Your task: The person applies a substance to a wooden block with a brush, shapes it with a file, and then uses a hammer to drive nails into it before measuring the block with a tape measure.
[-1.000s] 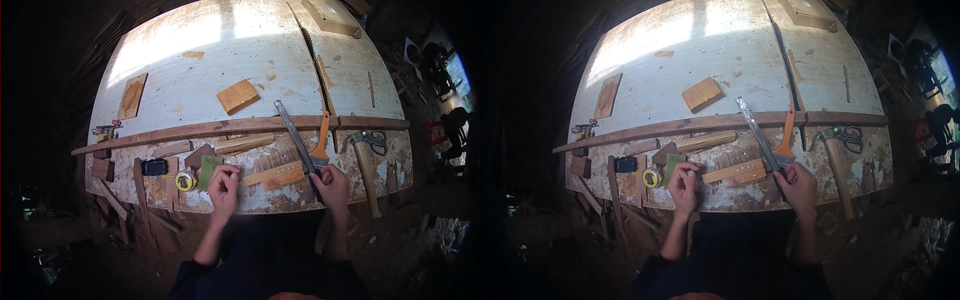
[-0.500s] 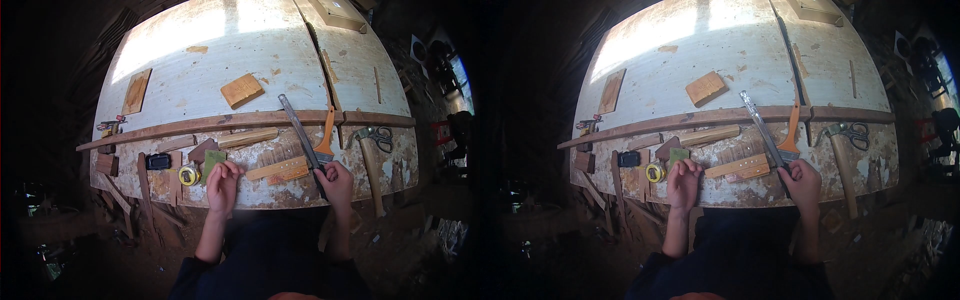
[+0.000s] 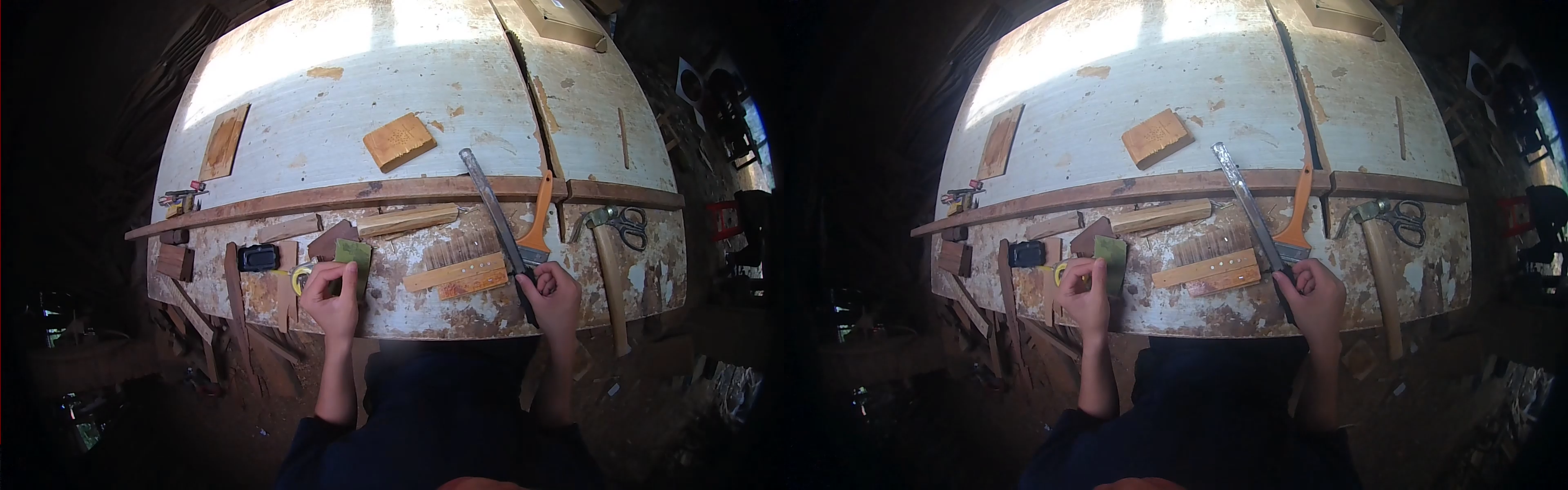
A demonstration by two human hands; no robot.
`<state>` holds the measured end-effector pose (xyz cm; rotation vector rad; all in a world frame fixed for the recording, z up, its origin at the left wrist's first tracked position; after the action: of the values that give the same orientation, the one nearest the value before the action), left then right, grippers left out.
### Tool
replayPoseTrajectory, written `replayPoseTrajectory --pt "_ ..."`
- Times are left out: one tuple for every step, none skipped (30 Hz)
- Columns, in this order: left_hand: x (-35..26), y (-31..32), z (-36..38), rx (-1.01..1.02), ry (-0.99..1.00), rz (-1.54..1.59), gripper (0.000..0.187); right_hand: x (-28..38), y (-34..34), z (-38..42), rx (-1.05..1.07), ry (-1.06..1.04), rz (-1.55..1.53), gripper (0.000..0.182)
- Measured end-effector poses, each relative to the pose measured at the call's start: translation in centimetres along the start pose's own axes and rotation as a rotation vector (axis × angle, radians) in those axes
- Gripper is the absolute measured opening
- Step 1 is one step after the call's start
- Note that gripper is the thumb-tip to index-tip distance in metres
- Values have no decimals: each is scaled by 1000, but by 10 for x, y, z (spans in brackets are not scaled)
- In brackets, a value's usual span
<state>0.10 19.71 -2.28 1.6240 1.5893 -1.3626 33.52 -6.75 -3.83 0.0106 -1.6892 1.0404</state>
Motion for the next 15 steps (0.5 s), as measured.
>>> replayPoseTrajectory --pt "-3 4 -1 57 30 -121 21 -1 0 0 1 -2 9 27" --pt "-12 8 -6 112 61 -241 32 -1 0 0 1 -6 17 27" --pt "-21 13 -9 167 93 -361 43 -2 0 -1 0 -11 25 28" --pt "-28 21 -11 204 89 -419 56 -2 -1 -1 -1 -10 24 28" --pt "-37 31 -10 242 85 -477 69 -3 -1 -1 -1 -8 22 28" --pt "-40 37 -8 281 77 -536 82 -4 0 -1 1 -5 21 28" --pt "-18 44 1 404 48 -606 106 -4 1 0 2 2 13 27" --pt "-18 42 2 358 41 -577 105 -3 0 0 3 8 5 27" --pt "-19 43 4 311 35 -548 103 -2 1 0 3 13 -4 26" --pt "-21 43 4 264 30 -519 101 -2 2 -1 3 8 -9 27" --pt "-26 43 3 226 82 -550 102 -3 2 0 4 6 -13 27" --pt "-21 42 3 244 66 -530 101 -4 2 0 6 5 -15 27" --pt "-15 42 2 259 51 -508 101 -6 2 0 2 4 -9 27" --pt "-11 42 1 272 37 -486 100 -9 2 0 -2 2 -3 28" --pt "-13 43 1 284 46 -484 101 -11 2 -1 -6 1 2 29"
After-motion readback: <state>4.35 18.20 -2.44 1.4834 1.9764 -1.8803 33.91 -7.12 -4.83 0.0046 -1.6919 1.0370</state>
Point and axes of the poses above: each hand's wrist, its own z-axis away from the middle knuckle, its own y-axis out of the palm, x = y × z, the point moved 10 cm from there along -z, towards the middle knuckle, and after that the axes turned 2 degrees about x, right-handed, at the moved point
